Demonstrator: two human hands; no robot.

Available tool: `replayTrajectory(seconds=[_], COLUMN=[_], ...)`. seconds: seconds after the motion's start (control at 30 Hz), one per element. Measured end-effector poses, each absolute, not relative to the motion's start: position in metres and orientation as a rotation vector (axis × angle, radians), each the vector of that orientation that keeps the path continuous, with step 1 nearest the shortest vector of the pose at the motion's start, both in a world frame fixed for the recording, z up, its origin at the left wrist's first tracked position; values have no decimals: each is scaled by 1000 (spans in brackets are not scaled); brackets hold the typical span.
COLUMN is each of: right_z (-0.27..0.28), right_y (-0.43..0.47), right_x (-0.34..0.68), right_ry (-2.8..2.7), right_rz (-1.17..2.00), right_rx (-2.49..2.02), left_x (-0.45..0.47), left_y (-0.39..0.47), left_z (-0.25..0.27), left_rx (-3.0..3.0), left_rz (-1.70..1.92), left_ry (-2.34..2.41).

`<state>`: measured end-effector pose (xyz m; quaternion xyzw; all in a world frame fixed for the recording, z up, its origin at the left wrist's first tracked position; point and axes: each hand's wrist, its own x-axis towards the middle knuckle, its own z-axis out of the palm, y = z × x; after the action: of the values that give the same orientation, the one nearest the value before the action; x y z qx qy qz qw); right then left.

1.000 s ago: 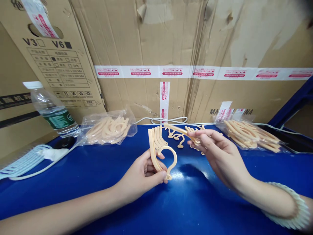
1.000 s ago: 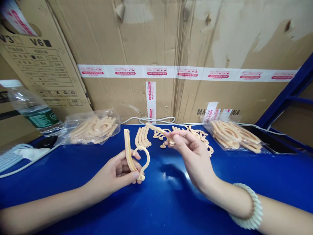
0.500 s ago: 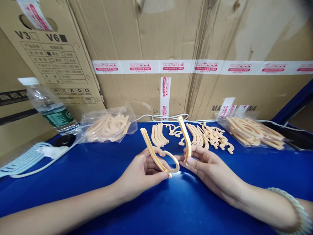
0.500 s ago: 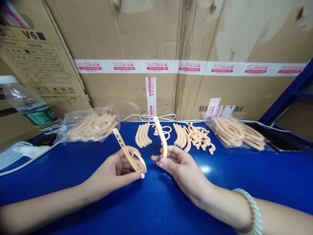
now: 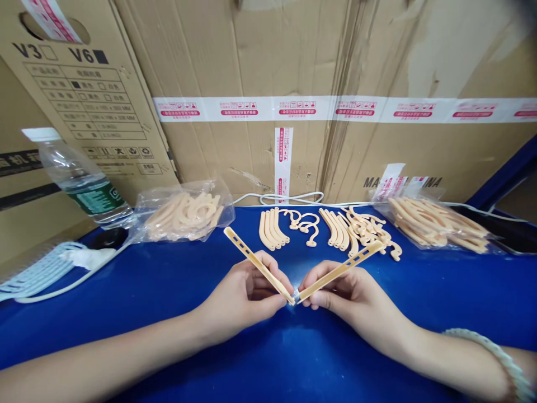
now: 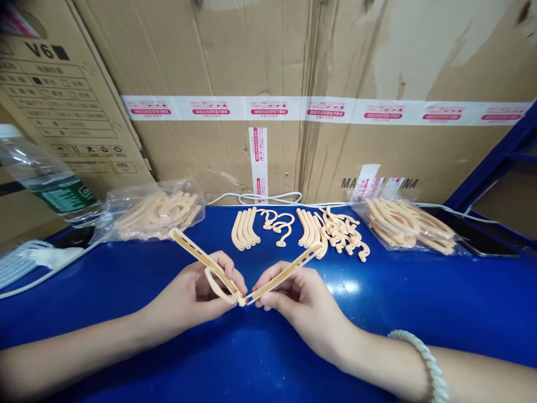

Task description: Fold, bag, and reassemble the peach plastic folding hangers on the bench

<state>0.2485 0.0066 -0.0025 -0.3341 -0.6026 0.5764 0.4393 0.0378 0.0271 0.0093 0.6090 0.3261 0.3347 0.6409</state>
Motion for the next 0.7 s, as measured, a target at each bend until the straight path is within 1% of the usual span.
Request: replayTrajectory(seconds=[0.2, 0.33, 0.47, 0.7], right_z=[-5, -4, -5, -8], right_y=[5, 5, 3, -1], right_x=[248, 249, 246, 241], right_ry=[-1483, -1491, -1488, -1474], right_rz=[1463, 1446, 1433, 1392], right_rx=[-798, -836, -870, -898], left_x=[38, 40, 41, 37], left_y=[25, 22, 22, 27], left_z=[10, 11, 8, 3], left_rx=[1411, 1419, 1352, 1311], left_rz=[735, 735, 811, 821], left_ry=[736, 835, 929, 812])
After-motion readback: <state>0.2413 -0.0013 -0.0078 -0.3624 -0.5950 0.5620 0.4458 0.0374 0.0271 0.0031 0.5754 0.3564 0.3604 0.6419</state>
